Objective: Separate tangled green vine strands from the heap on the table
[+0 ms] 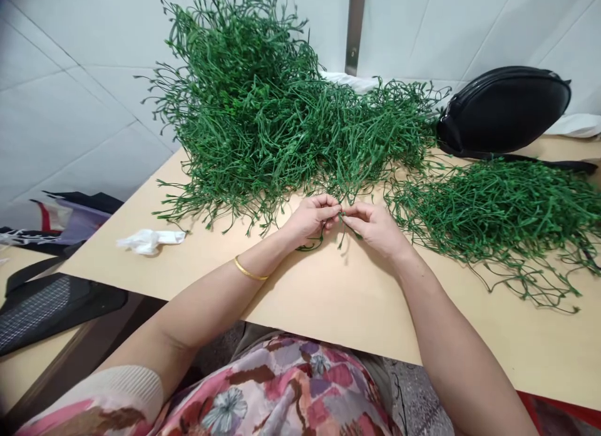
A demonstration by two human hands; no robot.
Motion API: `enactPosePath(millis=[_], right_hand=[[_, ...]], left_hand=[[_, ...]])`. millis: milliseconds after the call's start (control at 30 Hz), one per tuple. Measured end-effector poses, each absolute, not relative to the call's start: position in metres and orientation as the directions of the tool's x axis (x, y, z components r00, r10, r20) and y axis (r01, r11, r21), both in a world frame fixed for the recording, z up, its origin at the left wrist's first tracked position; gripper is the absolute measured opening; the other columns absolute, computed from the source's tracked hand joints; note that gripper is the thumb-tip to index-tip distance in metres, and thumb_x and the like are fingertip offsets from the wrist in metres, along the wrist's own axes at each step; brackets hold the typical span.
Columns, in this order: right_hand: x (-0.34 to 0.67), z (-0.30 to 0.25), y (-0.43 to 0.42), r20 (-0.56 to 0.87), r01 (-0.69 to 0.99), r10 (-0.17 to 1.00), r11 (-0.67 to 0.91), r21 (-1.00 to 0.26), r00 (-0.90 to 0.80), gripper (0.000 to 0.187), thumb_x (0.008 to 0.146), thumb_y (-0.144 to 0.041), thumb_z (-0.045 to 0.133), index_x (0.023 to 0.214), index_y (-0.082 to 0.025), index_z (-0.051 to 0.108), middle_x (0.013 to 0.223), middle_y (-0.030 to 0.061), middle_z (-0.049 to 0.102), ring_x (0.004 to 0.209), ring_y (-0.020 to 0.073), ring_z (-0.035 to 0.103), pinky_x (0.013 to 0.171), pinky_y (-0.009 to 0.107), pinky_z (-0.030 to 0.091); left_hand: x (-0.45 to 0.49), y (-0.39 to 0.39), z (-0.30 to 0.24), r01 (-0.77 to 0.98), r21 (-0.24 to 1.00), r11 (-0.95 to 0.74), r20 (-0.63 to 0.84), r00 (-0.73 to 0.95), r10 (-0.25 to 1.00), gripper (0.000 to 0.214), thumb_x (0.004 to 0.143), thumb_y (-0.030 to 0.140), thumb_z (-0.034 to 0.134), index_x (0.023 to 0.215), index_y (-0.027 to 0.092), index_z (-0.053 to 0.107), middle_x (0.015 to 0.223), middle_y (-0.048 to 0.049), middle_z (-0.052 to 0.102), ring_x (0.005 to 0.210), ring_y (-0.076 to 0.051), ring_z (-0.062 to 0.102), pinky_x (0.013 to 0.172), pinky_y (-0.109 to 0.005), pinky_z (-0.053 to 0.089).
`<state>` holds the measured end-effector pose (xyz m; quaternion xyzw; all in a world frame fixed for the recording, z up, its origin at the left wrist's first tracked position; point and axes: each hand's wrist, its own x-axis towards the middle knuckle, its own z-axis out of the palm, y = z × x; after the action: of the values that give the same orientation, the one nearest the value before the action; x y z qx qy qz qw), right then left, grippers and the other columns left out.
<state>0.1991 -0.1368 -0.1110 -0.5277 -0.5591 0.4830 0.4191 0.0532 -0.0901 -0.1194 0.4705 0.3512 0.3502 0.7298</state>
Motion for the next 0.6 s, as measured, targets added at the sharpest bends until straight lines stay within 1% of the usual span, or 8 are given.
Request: enactPosePath(millis=[67, 133, 200, 300, 367, 467, 600], right_hand=[[0.199, -0.113, -0.136, -0.04, 0.166, 0.996, -0.026, -0.986, -0.084, 0.021, 0.064, -0.033, 0.068, 0.077, -0.017, 0.066, 0.074, 0.0018, 0.066, 0.073, 0.0151, 0.058, 0.072, 0.03, 0.044], [0.199, -0.115, -0.135, -0.027, 0.177, 0.998, -0.016, -0.984, -0.056, 0.017, 0.063, -0.029, 0.065, 0.075, -0.017, 0.065, 0.072, 0.0012, 0.065, 0.071, 0.0146, 0.058, 0.071, 0.031, 0.044], [0.199, -0.115, -0.135, -0.013, 0.22, 1.0, -0.008, -0.975, -0.019, 0.015, 0.063, -0.028, 0.064, 0.072, -0.017, 0.063, 0.069, 0.0008, 0.063, 0.066, 0.0134, 0.055, 0.066, 0.029, 0.043], [0.198, -0.115, -0.136, -0.011, 0.298, 1.0, -0.014, -0.954, 0.012, 0.017, 0.064, -0.03, 0.063, 0.073, -0.015, 0.062, 0.068, 0.0013, 0.061, 0.062, 0.0125, 0.052, 0.059, 0.028, 0.04], [0.198, -0.116, -0.137, -0.013, 0.329, 1.0, -0.015, -0.944, 0.007, 0.019, 0.065, -0.031, 0.062, 0.075, -0.015, 0.061, 0.07, 0.002, 0.06, 0.063, 0.0131, 0.051, 0.057, 0.027, 0.04], [0.201, -0.121, -0.135, 0.002, 0.358, 1.0, 0.003, -0.934, -0.003, 0.019, 0.067, -0.032, 0.06, 0.077, -0.016, 0.06, 0.07, 0.002, 0.058, 0.062, 0.0133, 0.049, 0.057, 0.028, 0.039], [0.203, -0.123, -0.133, 0.04, 0.467, 0.996, 0.076, -0.881, -0.085, 0.018, 0.073, -0.032, 0.054, 0.08, -0.016, 0.059, 0.072, 0.0024, 0.057, 0.065, 0.0135, 0.047, 0.059, 0.028, 0.037]], left_hand=[[0.053, -0.09, -0.119, -0.181, 0.923, 0.339, -0.199, 0.528, 0.826, 0.016, 0.074, 0.014, 0.059, 0.067, 0.015, 0.045, 0.052, 0.0032, 0.05, 0.038, -0.004, 0.04, 0.039, -0.018, 0.029], [0.052, -0.091, -0.118, -0.182, 0.917, 0.356, -0.206, 0.549, 0.81, 0.019, 0.07, 0.015, 0.063, 0.067, 0.015, 0.045, 0.052, 0.0036, 0.05, 0.039, -0.003, 0.04, 0.04, -0.017, 0.029], [0.053, -0.092, -0.119, -0.167, 0.924, 0.343, -0.2, 0.554, 0.808, 0.02, 0.066, 0.011, 0.065, 0.067, 0.015, 0.045, 0.05, 0.0053, 0.046, 0.039, -0.003, 0.039, 0.041, -0.017, 0.027], [0.053, -0.093, -0.119, -0.124, 0.948, 0.291, -0.184, 0.532, 0.826, 0.018, 0.062, 0.003, 0.059, 0.066, 0.015, 0.045, 0.046, 0.0074, 0.041, 0.038, -0.003, 0.035, 0.04, -0.018, 0.024], [0.054, -0.094, -0.118, -0.094, 0.966, 0.242, -0.162, 0.509, 0.845, 0.017, 0.06, 0.001, 0.056, 0.065, 0.014, 0.046, 0.046, 0.008, 0.04, 0.037, -0.002, 0.032, 0.04, -0.018, 0.02], [0.054, -0.095, -0.115, -0.051, 0.98, 0.192, -0.145, 0.48, 0.865, 0.016, 0.058, 0.001, 0.056, 0.061, 0.013, 0.046, 0.046, 0.0082, 0.04, 0.038, 0.0, 0.031, 0.041, -0.018, 0.019], [0.052, -0.094, -0.112, -0.05, 0.968, 0.246, -0.19, 0.492, 0.85, 0.015, 0.059, 0.002, 0.053, 0.06, 0.014, 0.045, 0.045, 0.0079, 0.038, 0.038, 0.0, 0.03, 0.041, -0.018, 0.017]])
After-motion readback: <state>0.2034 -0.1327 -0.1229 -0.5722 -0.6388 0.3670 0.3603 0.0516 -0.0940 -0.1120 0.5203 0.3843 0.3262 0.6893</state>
